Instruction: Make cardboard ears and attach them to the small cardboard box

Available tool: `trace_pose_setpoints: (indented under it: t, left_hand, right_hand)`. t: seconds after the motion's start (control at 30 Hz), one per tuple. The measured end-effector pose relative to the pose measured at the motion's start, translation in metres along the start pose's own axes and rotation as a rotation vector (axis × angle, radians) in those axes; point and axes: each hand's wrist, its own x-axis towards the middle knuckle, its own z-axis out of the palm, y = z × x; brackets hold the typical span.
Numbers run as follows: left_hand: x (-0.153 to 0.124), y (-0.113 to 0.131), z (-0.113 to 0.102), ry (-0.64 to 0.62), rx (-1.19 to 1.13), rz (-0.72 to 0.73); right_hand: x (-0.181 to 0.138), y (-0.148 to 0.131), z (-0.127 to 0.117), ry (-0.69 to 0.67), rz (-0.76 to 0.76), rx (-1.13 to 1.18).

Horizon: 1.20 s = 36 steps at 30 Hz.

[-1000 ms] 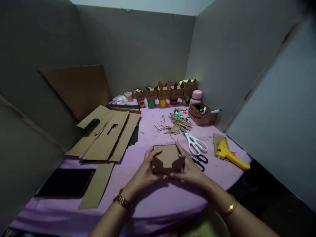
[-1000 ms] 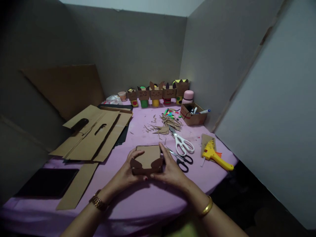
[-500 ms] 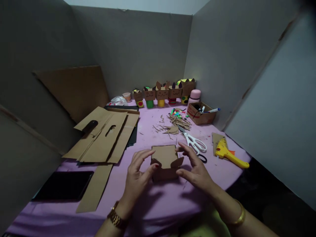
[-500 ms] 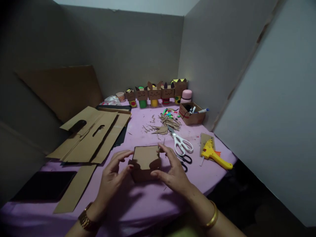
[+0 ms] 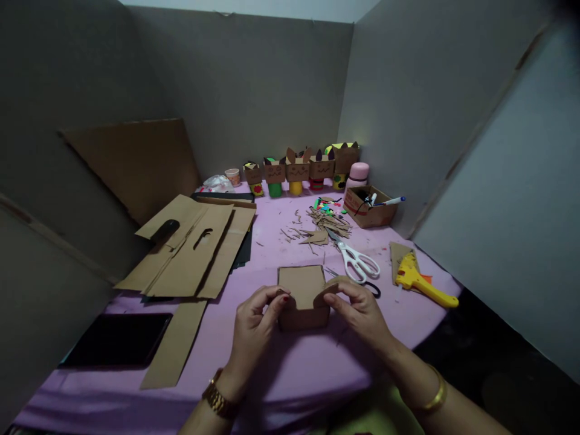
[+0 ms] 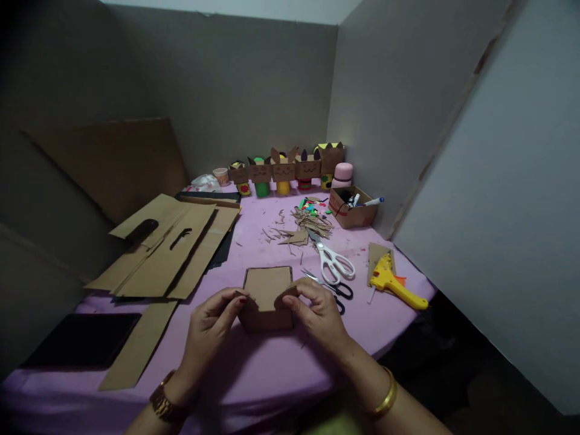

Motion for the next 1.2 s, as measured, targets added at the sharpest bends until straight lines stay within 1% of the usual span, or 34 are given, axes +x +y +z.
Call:
trace_pose_setpoints:
  t: [0.23, 0.5, 0.67, 0.73, 0.87, 0.93, 1.0, 1.1, 1.13, 1.2]
  left_hand:
    - [-0.002, 0.002, 0.000, 0.010, -0.015, -0.013]
    - [-0.003, -0.001, 0.001, 0.005, -0.025, -0.022]
    - [-0.002, 0.000, -0.001, -0.020, -0.027, 0.009]
    - [-0.001, -0.002, -0.003, -0.022, -0.023, 0.042]
    - [0.002, -0.013, -0.011, 0.005, -0.016, 0.093]
    - [0.003, -0.022, -0.015, -0.023, -0.012, 0.090]
    - [0.004, -0.030, -0.018, -0.107, -0.008, 0.032]
    - [0.005, -0.036, -0.016, -0.263, -0.031, -0.138]
    - [0.006, -0.037, -0.014, -0.303, -0.046, -0.197]
    - [0.008, -0.035, -0.011, -0.351, -0.092, -0.287]
  right_hand:
    - [0.001, -0.001, -0.001, -0.020, -0.004, -0.014]
    - [0.002, -0.002, -0.001, -0.021, 0.003, -0.013]
    - [0.000, -0.001, 0.000, -0.023, 0.019, 0.004]
    - [-0.003, 0.003, 0.001, 0.006, 0.020, -0.002]
    - [-0.009, 0.017, 0.001, 0.120, 0.050, -0.024]
    - [-0.013, 0.024, 0.000, 0.113, 0.101, -0.036]
    - [-0.015, 0.029, 0.000, 0.037, 0.186, -0.057]
    - [-0.014, 0.033, 0.002, -0.127, 0.293, -0.085]
    - [-0.013, 0.034, 0.003, -0.160, 0.302, -0.084]
    - [-0.007, 0.034, 0.006, -0.168, 0.297, -0.045]
